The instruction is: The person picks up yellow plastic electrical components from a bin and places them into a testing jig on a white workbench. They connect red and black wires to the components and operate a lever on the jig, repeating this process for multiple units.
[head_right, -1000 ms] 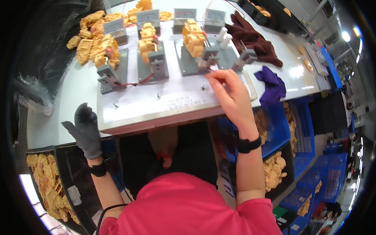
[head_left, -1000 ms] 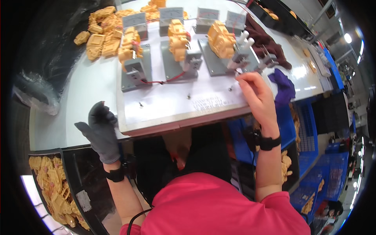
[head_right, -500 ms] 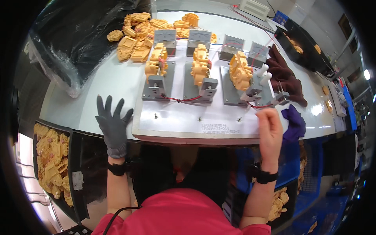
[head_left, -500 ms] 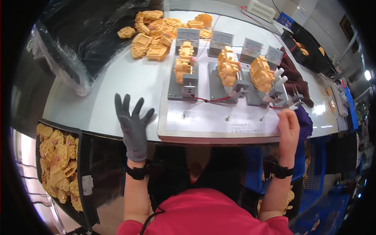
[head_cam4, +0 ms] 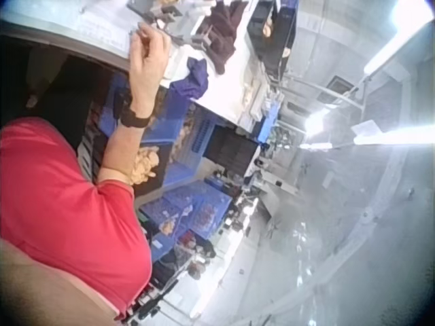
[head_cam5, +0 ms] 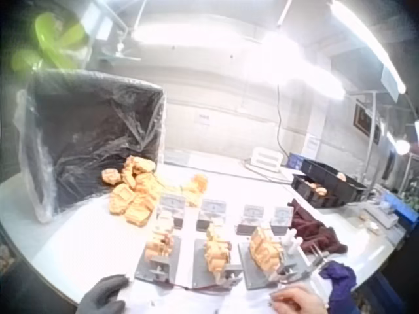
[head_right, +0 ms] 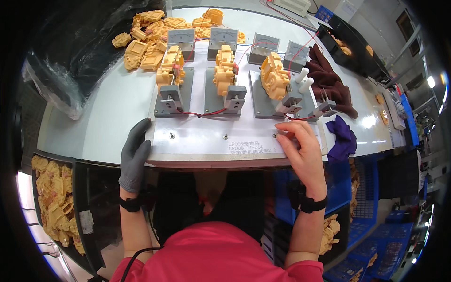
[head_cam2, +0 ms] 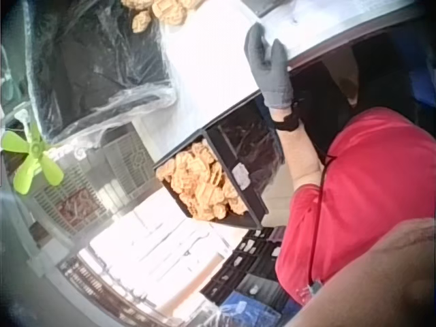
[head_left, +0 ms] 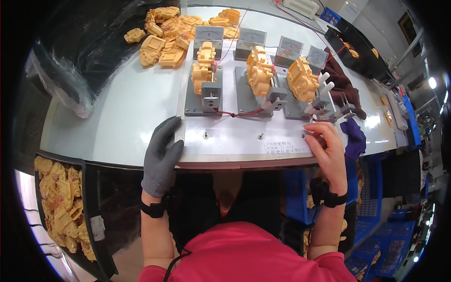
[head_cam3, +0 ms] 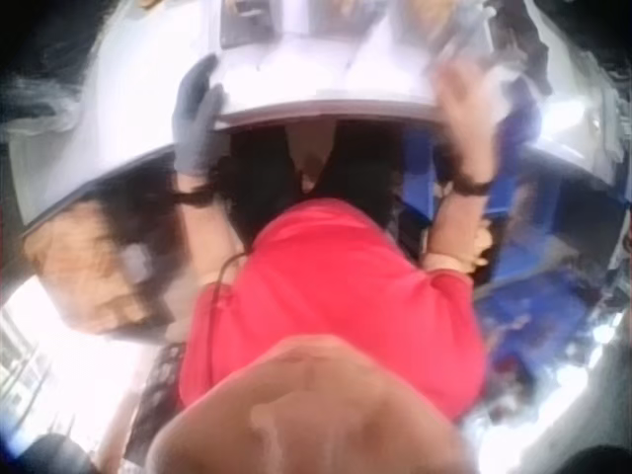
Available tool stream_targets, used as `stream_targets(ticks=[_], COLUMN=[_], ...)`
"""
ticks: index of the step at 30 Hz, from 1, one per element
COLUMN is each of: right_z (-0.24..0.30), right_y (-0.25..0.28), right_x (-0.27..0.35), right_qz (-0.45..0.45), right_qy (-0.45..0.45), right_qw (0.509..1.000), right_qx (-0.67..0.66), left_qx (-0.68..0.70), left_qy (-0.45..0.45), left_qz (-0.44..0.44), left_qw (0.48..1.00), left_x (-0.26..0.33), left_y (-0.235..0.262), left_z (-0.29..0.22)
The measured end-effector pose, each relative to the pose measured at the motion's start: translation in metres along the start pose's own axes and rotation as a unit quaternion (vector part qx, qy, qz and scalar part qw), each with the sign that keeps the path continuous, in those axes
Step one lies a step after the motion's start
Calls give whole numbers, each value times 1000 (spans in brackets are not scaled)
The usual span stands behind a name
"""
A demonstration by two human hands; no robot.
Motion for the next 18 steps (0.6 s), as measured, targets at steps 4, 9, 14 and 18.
stream_targets(ticks=[4,9,14,18], right_z=[-1,0,-2,-1], right_y=[-4,-3,-5,-5], right_x=[-1,-1,-1,-1], right_qz=[11,6,2,3], right_qy=[10,23,31,38], right_qw=[1000,1000,1000,999], right_qx=[1,4,1,3], left_qx=[-11,-1,3,7], left_qy=[-5,-7,-10,-10], left_qz=[-1,4,3,3], left_qw=[1000,1000,1000,1000], left_x=[-1,-2,-1,-2], left_y=[1,0,0,0], left_z=[3,3,3,4])
Point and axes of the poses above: each hand's wrist, its own x-axis away from the middle knuckle, its own y-axis out of the back of the hand, z = x × y, the point moved 4 cm from there along -x, towards the middle knuckle, and after that the axes turned 2 degrees about -z, right-handed, at the moved point
